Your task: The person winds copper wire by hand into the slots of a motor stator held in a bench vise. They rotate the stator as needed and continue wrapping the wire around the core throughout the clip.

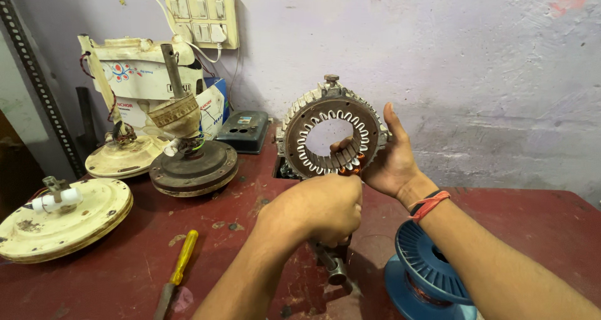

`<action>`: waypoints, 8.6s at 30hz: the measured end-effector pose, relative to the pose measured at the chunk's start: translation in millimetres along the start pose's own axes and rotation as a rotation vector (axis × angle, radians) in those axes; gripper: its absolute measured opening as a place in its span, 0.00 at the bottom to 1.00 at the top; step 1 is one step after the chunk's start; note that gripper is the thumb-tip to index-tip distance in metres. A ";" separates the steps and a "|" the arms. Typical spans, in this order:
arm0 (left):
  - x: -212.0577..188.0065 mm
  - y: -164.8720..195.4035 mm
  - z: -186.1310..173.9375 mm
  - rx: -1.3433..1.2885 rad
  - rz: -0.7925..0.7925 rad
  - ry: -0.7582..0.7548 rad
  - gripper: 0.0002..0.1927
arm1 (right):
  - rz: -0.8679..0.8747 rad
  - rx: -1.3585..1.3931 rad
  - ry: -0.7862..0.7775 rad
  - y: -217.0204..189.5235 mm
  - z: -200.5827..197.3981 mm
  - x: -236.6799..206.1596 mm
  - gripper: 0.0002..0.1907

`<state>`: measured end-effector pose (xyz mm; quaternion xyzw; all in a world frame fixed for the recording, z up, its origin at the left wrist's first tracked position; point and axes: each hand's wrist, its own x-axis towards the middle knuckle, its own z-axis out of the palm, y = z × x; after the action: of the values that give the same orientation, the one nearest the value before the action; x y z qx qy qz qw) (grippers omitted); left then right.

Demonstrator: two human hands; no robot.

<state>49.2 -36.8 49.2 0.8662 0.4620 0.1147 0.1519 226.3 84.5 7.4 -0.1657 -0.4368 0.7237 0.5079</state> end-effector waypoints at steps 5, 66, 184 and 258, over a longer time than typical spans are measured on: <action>-1.5 2.0 -1.0 0.009 -0.036 -0.082 0.11 | -0.008 0.078 -0.048 1.6 0.5 0.7 0.39; 14.2 24.5 41.3 0.118 0.068 -0.157 0.20 | 0.000 -0.685 -0.140 -18.3 -33.5 0.3 0.37; 16.8 -7.8 2.0 -0.387 0.010 -0.013 0.13 | 0.127 -0.349 -0.255 -14.7 -50.6 3.4 0.12; 74.6 -137.7 1.8 -1.656 0.392 0.124 0.47 | 0.008 -1.332 0.493 -28.8 79.1 -72.7 0.06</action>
<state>-14.7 97.8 1.2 0.5320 0.0785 0.4870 0.6882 220.5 -13.2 60.2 -0.6014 -0.6582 0.2461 0.3802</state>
